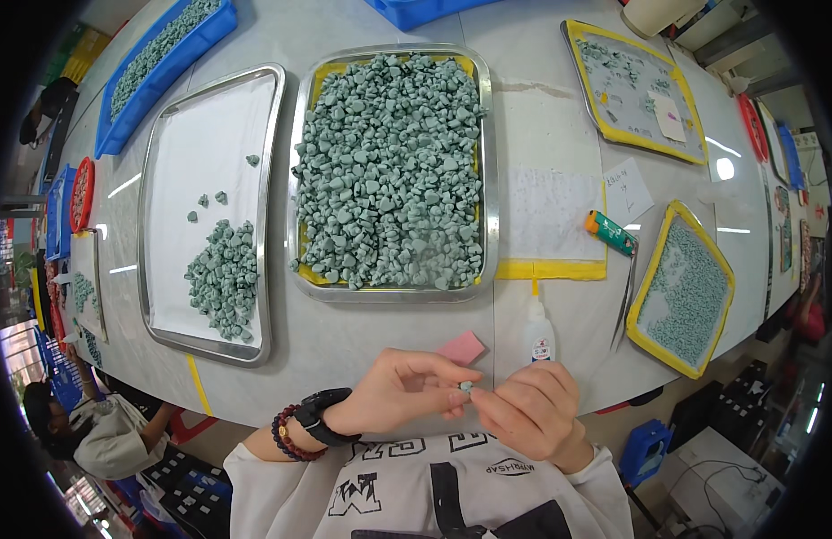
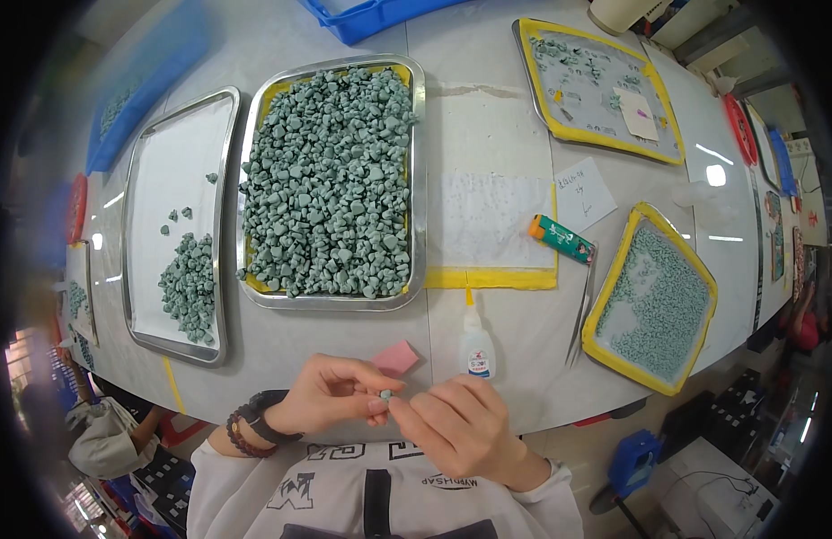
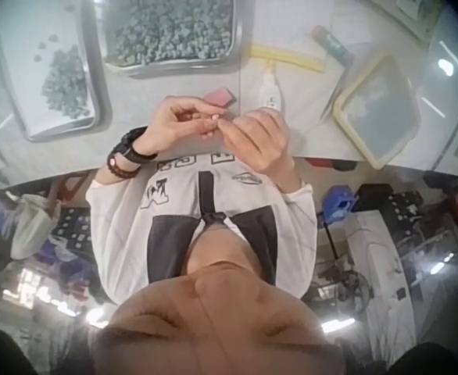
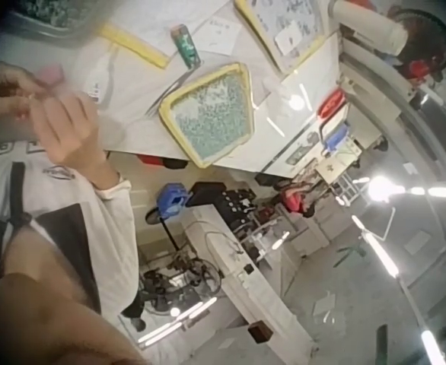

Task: Gluing small green plastic pieces onto base components at a factory workbench.

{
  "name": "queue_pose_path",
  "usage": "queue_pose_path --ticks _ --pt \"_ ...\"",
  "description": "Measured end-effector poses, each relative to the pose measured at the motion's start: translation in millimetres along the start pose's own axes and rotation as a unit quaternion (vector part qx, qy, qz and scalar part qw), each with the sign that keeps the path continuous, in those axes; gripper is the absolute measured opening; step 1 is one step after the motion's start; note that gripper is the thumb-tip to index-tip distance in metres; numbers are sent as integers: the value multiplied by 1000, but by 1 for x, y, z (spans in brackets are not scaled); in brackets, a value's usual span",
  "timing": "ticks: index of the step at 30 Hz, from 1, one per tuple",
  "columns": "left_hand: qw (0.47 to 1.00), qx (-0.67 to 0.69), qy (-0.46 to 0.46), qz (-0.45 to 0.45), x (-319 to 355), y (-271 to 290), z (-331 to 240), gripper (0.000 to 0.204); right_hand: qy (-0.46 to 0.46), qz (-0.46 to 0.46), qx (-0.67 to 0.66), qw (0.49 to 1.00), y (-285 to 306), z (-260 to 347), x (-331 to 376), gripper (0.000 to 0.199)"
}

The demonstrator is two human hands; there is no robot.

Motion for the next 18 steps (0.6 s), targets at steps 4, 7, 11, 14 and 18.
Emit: queue_pose_path --ticks 4,7,11,14,18 --pt "1000 7 7 0 0 2 2 22 2 0 4 1000 -1 0 0 32" --pt "1000 12 13 7 0 3 2 22 -25 -13 -64 998 0 -5 -1 30" --pt "1000 22 16 15 0 3 3 22 -62 -41 -108 991 -2 -10 0 28" --pt "1000 24 15 11 0 2 2 22 -70 -43 -109 991 -3 -9 -2 27" --pt "1000 15 -3 13 0 3 3 23 -76 -31 -94 992 0 -9 -4 27"
Point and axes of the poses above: each hand's wrist, its own x-axis away from the middle knuckle, its own y-axis out of the back of the hand, z = x × y, the point moved 3 cm from there along -x, towards the middle knuckle, and after that the axes turned 10 degrees about -x, right-handed, at the moved point
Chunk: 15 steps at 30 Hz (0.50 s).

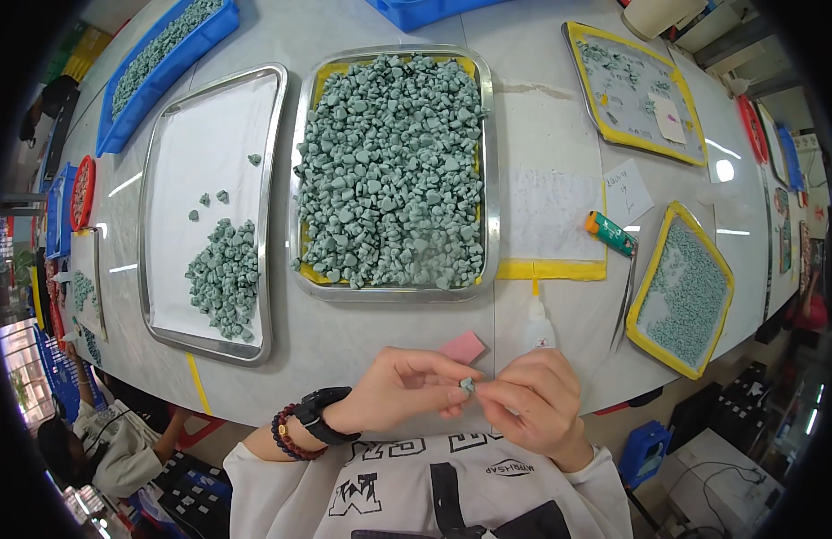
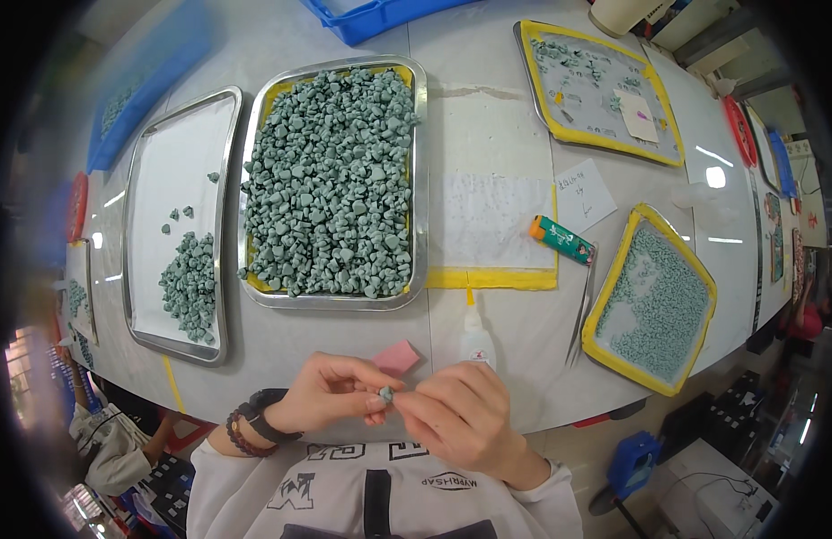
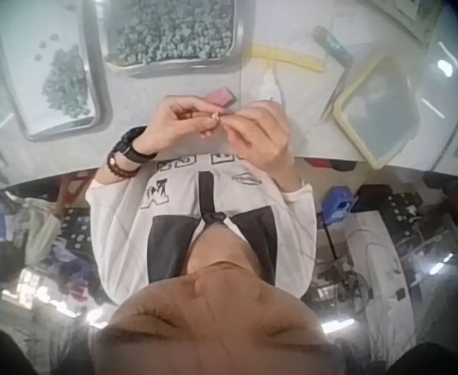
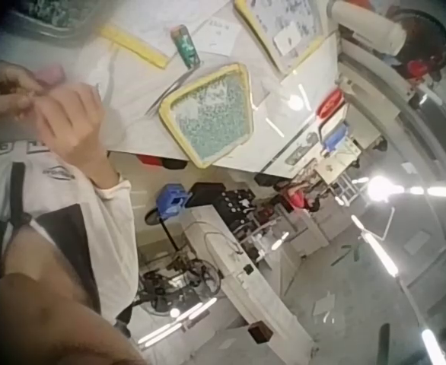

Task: Gluing small green plastic pieces onto base components at a factory workbench.

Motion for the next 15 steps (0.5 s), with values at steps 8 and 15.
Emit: queue_pose_path --ticks 8,15 --pt "1000 3 -15 6 0 -1 0 22 3 0 21 1000 0 -1 0 25" --pt "1000 3 -8 -21 0 -1 0 16 10 -7 39 999 -1 -1 0 25"
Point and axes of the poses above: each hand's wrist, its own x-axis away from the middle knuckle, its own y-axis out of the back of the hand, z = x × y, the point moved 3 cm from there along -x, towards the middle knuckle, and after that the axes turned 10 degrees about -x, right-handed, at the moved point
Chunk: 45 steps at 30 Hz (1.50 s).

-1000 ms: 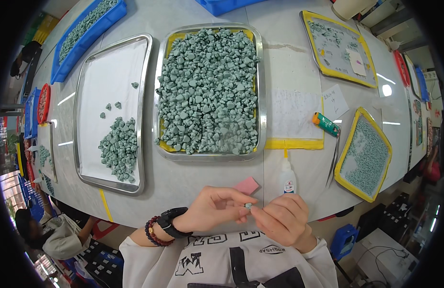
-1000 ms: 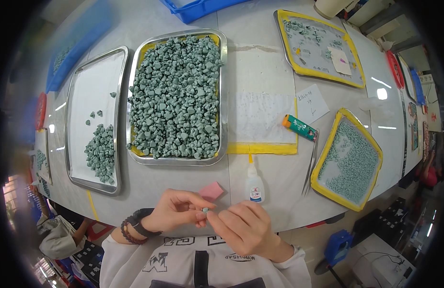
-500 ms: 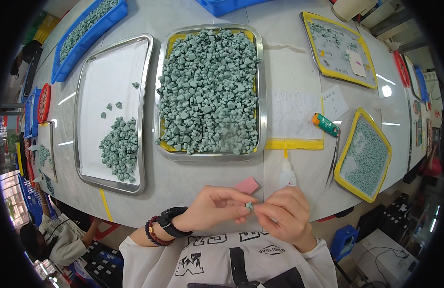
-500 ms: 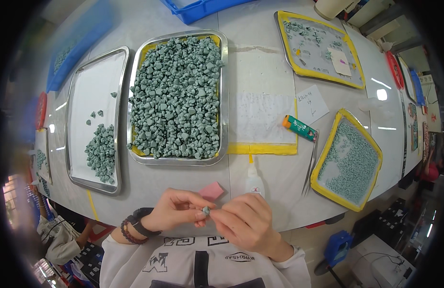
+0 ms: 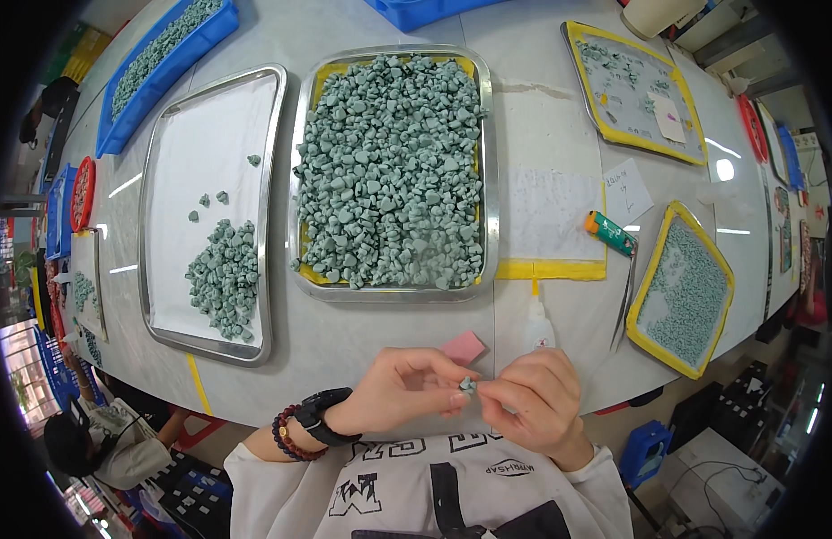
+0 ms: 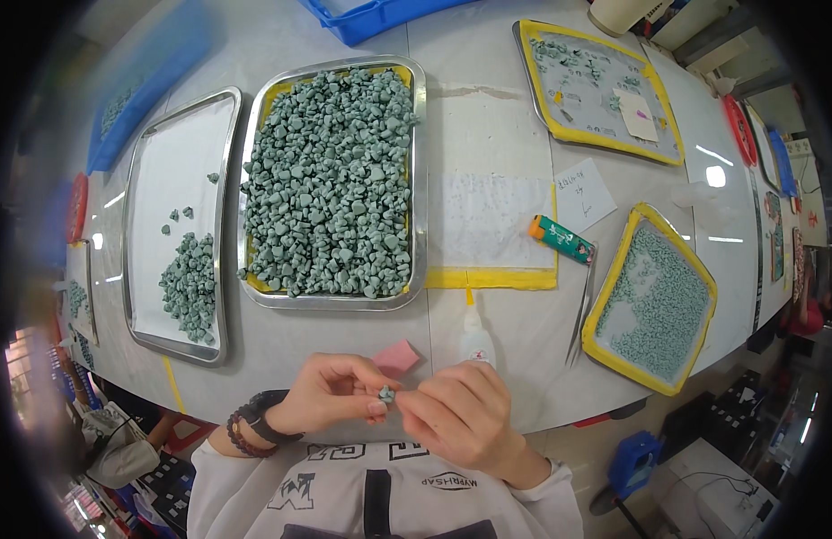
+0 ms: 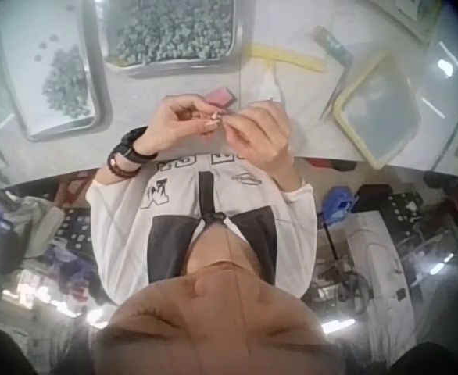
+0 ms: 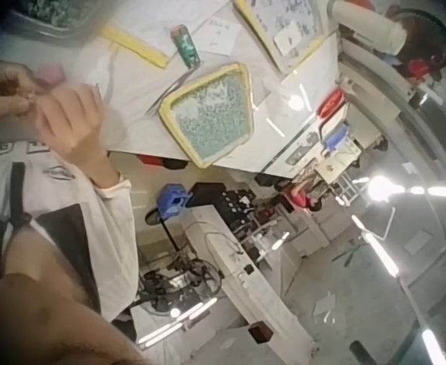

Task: Gluing small green plastic pieces onto base components at a factory workbench.

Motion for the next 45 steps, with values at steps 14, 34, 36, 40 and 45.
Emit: queue_pose_path --ticks 14,34,36,40,45 --pt "1000 -17 -17 -11 0 -1 3 17 36 24 55 998 1 4 3 23" --pt "993 -83 -78 -18 2 -4 0 22 -56 -3 -56 997 3 0 -2 25" --pt "989 -105 -103 -18 2 -3 1 24 -56 0 -55 997 2 0 -2 25" --pt "974 -170 -146 -32 3 -2 -1 24 -54 10 -45 997 0 1 -2 25" --pt "970 -195 -130 -62 5 -4 2 21 -57 18 -42 997 -7 0 -2 27"
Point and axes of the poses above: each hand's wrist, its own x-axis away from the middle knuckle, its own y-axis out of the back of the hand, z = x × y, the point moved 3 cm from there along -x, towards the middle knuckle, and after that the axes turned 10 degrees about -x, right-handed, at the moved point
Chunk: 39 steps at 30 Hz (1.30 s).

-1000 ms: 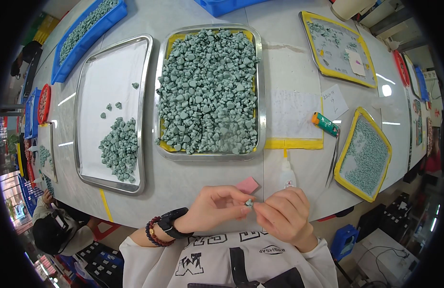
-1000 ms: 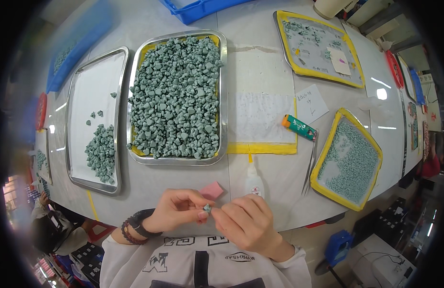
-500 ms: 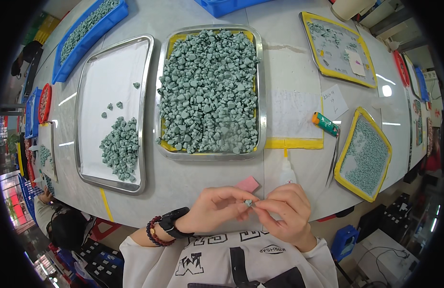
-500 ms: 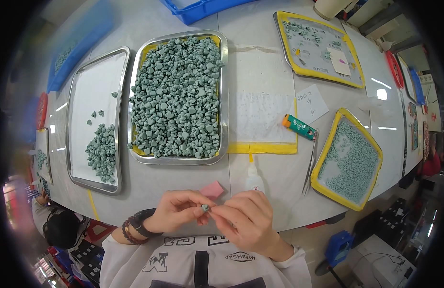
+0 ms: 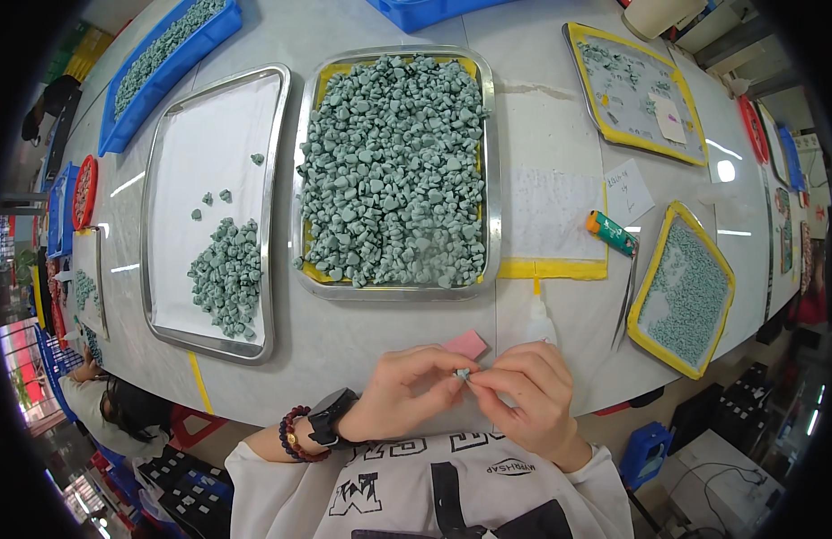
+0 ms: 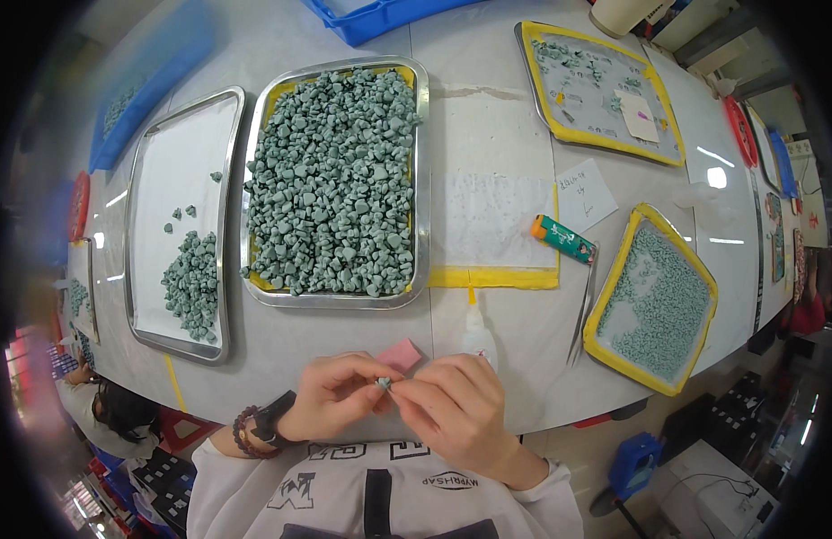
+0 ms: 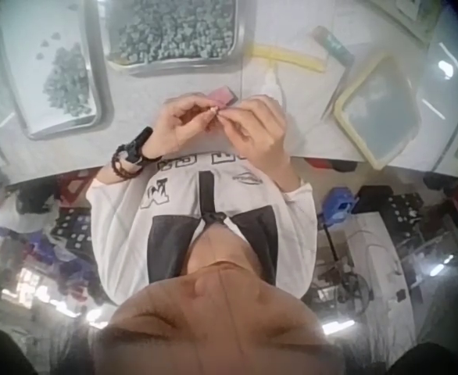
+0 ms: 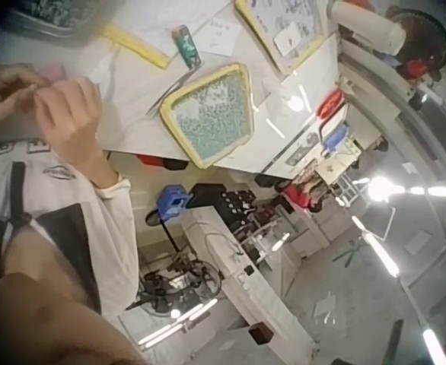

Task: Gluing small green plastic pieces onto base components at a factory workbench.

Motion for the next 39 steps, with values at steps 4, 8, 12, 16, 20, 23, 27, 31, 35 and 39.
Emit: queue_pose_path --ticks 4,8,12,16,20,23,27,31,35,39 --pt "999 48 3 5 -4 -6 0 18 -35 -8 -240 970 18 16 -7 20" --pt "995 71 65 7 1 7 5 16 74 35 -659 747 42 44 -28 15" --pt "998 27 54 -6 -2 3 -3 20 61 -23 -560 826 60 40 -33 16" --pt "998 39 51 -1 -3 0 -1 21 46 -53 -497 865 72 37 -36 18" --pt "996 72 42 10 -3 1 4 19 32 -62 -456 887 66 35 -33 20" --pt "996 78 47 1 -1 2 6 19 27 -58 -431 900 59 36 -33 22" --pt "995 83 53 2 -2 1 6 19 17 -58 -389 919 58 37 -29 25" --pt "995 87 54 0 -1 2 5 18 7 -52 -348 936 57 39 -28 28" --pt "994 74 83 -18 -3 1 5 21 1 -36 -315 948 70 35 -16 32" --pt "995 66 73 -7 -2 0 2 20 -7 -29 -279 960 79 36 -2 35"
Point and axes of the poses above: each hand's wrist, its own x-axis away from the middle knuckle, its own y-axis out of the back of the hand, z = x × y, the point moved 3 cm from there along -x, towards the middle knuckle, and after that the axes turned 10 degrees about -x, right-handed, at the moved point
